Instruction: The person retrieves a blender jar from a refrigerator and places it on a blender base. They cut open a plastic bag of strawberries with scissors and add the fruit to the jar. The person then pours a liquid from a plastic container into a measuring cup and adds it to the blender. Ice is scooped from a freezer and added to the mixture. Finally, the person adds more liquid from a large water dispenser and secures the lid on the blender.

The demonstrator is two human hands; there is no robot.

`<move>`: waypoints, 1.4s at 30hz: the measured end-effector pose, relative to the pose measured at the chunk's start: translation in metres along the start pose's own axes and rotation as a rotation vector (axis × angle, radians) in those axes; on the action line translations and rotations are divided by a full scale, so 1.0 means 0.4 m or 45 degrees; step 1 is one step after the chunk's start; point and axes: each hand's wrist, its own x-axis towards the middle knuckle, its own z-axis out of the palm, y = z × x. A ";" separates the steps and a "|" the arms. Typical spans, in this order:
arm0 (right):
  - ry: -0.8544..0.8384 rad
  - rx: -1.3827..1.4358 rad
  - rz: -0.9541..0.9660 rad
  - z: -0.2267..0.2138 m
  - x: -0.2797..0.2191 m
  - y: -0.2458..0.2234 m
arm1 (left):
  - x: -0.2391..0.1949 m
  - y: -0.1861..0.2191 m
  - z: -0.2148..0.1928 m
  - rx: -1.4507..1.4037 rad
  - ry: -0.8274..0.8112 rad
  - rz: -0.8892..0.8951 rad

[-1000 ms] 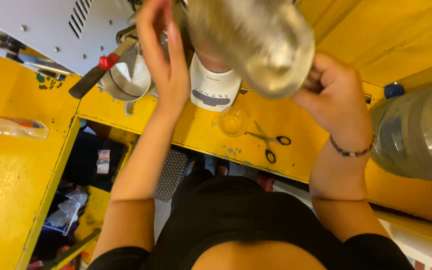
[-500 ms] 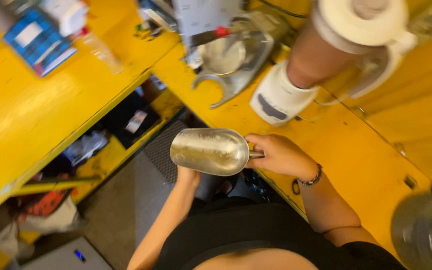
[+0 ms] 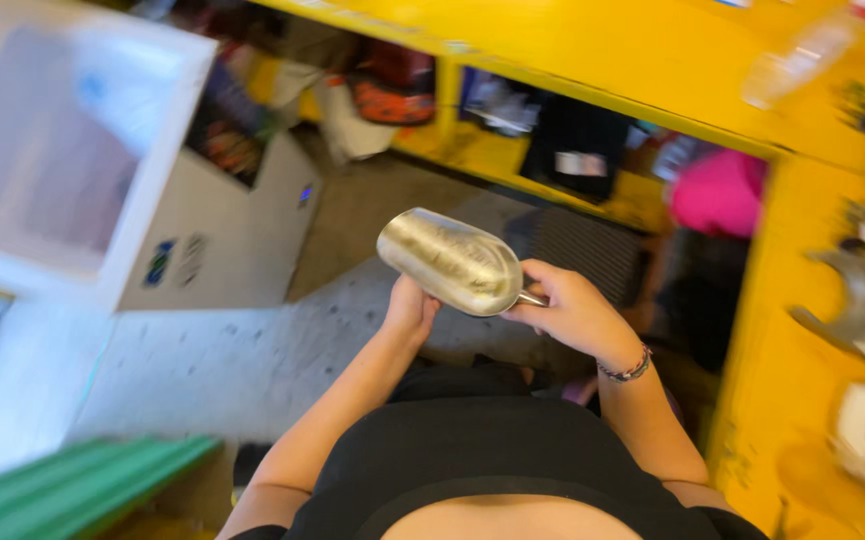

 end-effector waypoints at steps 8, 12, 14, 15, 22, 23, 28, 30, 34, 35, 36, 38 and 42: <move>-0.348 0.282 -0.032 0.296 0.342 -0.159 | -0.089 0.301 -0.390 -0.249 0.528 0.288; -0.616 0.698 -0.056 0.403 0.520 -0.197 | -0.134 0.351 -0.486 -0.400 0.649 0.403; -0.697 0.796 -0.024 0.447 0.617 -0.213 | -0.138 0.357 -0.516 -0.455 0.693 0.412; -0.723 0.826 -0.006 0.471 0.671 -0.222 | -0.137 0.360 -0.530 -0.479 0.703 0.420; -0.689 0.864 0.162 0.632 1.079 -0.277 | -0.037 0.492 -0.578 -0.548 0.820 0.441; -0.672 0.841 0.187 0.656 1.134 -0.282 | -0.013 0.528 -0.577 -0.559 0.828 0.462; -0.614 0.747 0.279 0.764 1.402 -0.333 | 0.121 0.762 -0.528 -0.581 0.860 0.528; -0.650 0.698 0.238 0.797 1.496 -0.350 | 0.158 0.839 -0.506 -0.576 0.861 0.584; -0.712 0.574 0.190 0.888 1.695 -0.362 | 0.226 0.927 -0.502 -0.622 0.880 0.703; -0.708 0.582 0.221 0.918 1.739 -0.358 | 0.237 0.938 -0.509 -0.629 0.906 0.697; -0.704 0.589 0.251 0.950 1.774 -0.359 | 0.246 0.948 -0.520 -0.636 0.932 0.690; -0.687 0.533 0.251 1.003 1.821 -0.349 | 0.258 0.955 -0.539 -0.650 0.990 0.680; -0.642 0.286 0.054 1.079 1.890 -0.340 | 0.277 1.005 -0.592 -0.649 1.056 0.724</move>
